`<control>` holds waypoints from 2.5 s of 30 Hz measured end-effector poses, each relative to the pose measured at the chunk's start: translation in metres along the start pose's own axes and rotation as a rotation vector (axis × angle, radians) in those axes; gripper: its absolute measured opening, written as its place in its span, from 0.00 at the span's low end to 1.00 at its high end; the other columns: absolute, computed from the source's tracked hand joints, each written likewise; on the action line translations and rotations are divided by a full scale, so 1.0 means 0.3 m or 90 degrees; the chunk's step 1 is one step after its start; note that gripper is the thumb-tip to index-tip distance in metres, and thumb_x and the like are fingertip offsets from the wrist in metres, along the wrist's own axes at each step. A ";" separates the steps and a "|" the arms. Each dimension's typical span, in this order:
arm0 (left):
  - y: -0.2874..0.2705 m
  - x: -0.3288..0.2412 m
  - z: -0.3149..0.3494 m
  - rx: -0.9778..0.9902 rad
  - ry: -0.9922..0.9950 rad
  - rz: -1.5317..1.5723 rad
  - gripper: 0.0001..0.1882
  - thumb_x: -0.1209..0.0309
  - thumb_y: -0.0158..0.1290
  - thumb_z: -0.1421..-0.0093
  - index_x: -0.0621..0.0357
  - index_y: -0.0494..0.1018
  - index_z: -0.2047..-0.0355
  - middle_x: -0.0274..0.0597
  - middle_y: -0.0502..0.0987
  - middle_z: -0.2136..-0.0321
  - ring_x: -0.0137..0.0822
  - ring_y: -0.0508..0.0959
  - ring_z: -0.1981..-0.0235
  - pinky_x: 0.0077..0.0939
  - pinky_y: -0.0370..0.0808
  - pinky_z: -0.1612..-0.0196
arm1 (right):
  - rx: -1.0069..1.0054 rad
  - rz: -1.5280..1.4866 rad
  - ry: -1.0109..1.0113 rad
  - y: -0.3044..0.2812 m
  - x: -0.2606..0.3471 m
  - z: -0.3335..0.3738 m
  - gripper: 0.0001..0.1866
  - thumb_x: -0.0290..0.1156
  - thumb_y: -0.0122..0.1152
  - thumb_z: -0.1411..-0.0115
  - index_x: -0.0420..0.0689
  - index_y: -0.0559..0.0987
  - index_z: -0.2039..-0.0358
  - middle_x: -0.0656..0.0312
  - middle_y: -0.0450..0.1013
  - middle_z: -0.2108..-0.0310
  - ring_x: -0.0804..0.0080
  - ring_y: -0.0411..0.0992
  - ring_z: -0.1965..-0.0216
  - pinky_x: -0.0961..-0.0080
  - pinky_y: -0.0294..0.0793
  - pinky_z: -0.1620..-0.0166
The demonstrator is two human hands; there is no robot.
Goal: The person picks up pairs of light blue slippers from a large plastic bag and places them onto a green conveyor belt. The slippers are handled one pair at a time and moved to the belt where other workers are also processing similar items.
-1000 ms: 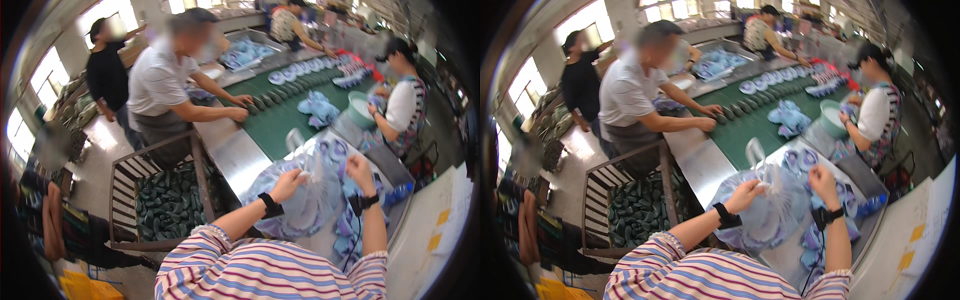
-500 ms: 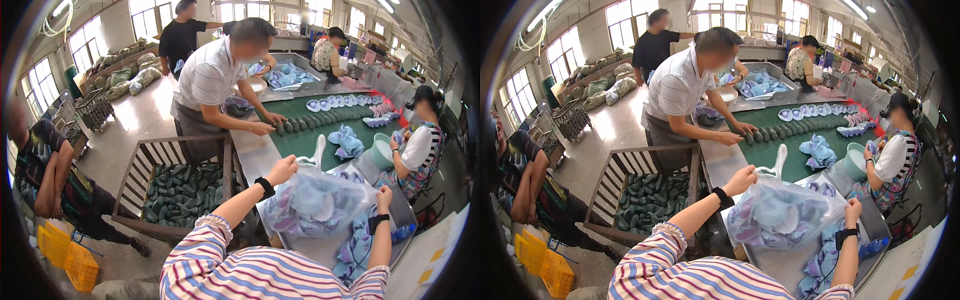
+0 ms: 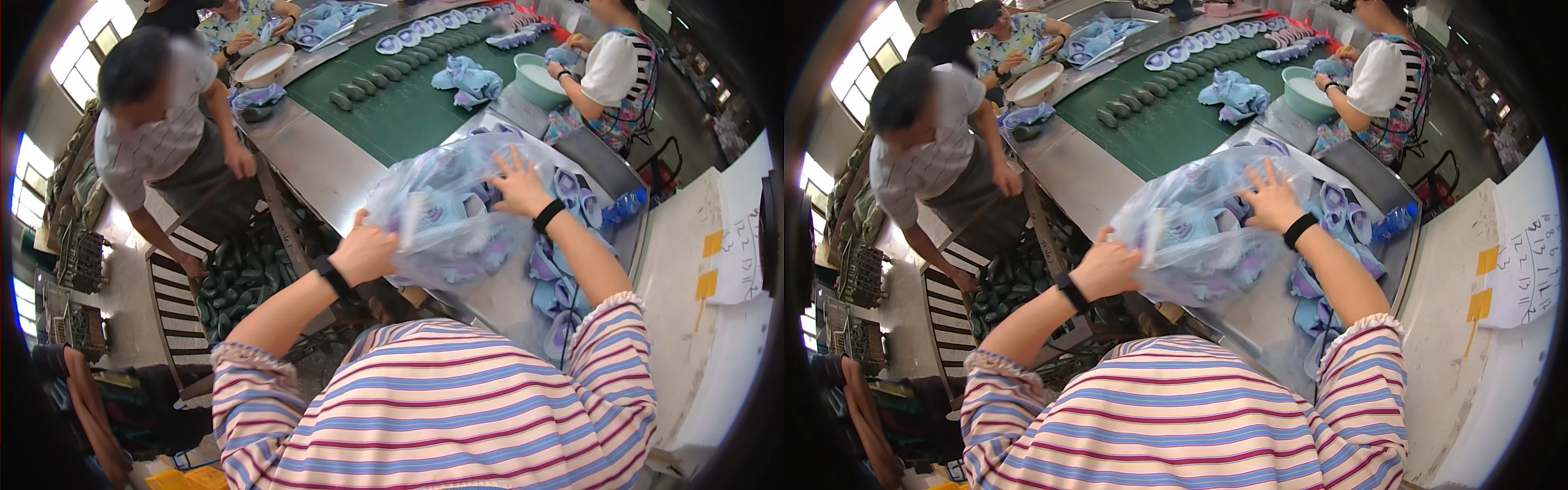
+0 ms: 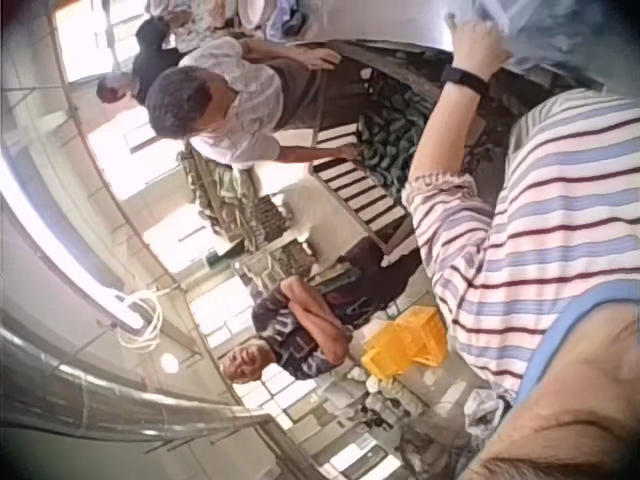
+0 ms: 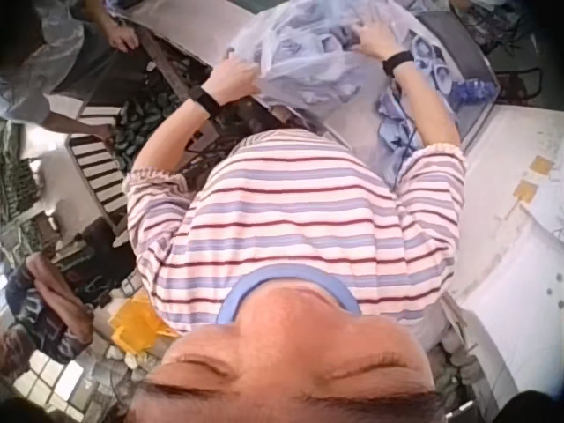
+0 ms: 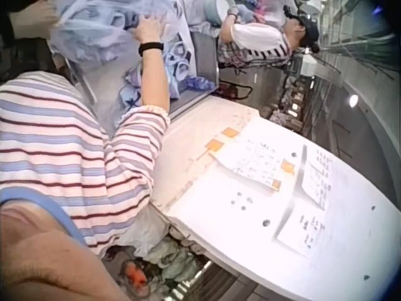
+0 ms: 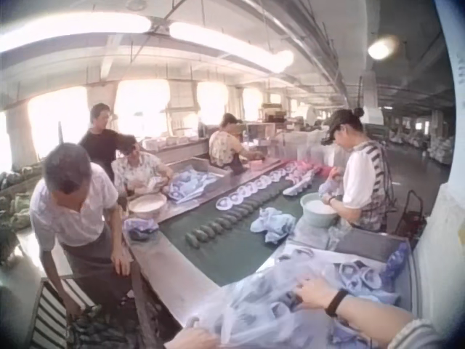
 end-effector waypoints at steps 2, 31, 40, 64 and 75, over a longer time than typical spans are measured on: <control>0.003 0.012 0.068 0.027 0.032 -0.117 0.10 0.63 0.57 0.54 0.52 0.75 0.73 0.35 0.75 0.77 0.35 0.72 0.58 0.48 0.52 0.44 | -0.083 0.164 0.045 0.038 -0.264 0.049 0.28 0.42 0.66 0.59 0.55 0.74 0.53 0.58 0.51 0.38 0.49 0.46 0.37 0.40 0.51 0.44; -0.002 -0.066 0.057 -0.258 -0.002 0.189 0.30 0.56 0.55 0.49 0.52 0.64 0.47 0.56 0.48 0.39 0.62 0.51 0.40 0.55 0.60 0.47 | -0.123 -0.147 0.140 0.001 -0.259 -0.036 0.31 0.30 0.64 0.57 0.58 0.70 0.48 0.50 0.50 0.38 0.42 0.47 0.39 0.42 0.58 0.48; 0.172 0.526 -0.088 -0.280 -0.414 0.186 0.31 0.54 0.52 0.47 0.61 0.65 0.47 0.58 0.44 0.38 0.62 0.43 0.37 0.63 0.57 0.47 | -0.001 -0.095 0.096 0.090 -0.251 -0.394 0.19 0.36 0.65 0.54 0.61 0.78 0.58 0.55 0.52 0.39 0.37 0.35 0.36 0.32 0.55 0.51; 0.029 0.027 -0.003 -0.343 0.159 0.225 0.11 0.69 0.55 0.53 0.56 0.71 0.68 0.36 0.69 0.73 0.37 0.71 0.69 0.29 0.66 0.67 | -0.139 -0.390 -0.225 -0.173 0.131 -0.070 0.10 0.33 0.59 0.51 0.43 0.76 0.70 0.57 0.73 0.75 0.58 0.71 0.67 0.67 0.70 0.63; 0.297 0.113 0.062 -0.179 -0.183 0.686 0.14 0.70 0.53 0.45 0.60 0.71 0.59 0.46 0.75 0.71 0.46 0.76 0.69 0.29 0.72 0.64 | 0.365 -0.391 -0.119 0.206 0.130 0.221 0.15 0.43 0.57 0.49 0.44 0.76 0.67 0.52 0.75 0.77 0.53 0.73 0.71 0.61 0.71 0.66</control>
Point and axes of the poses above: each hand's wrist, its own z-axis away from the middle knuckle, its own y-axis out of the palm, x = y × z, the point moved 10 cm from there along -z, towards the middle knuckle
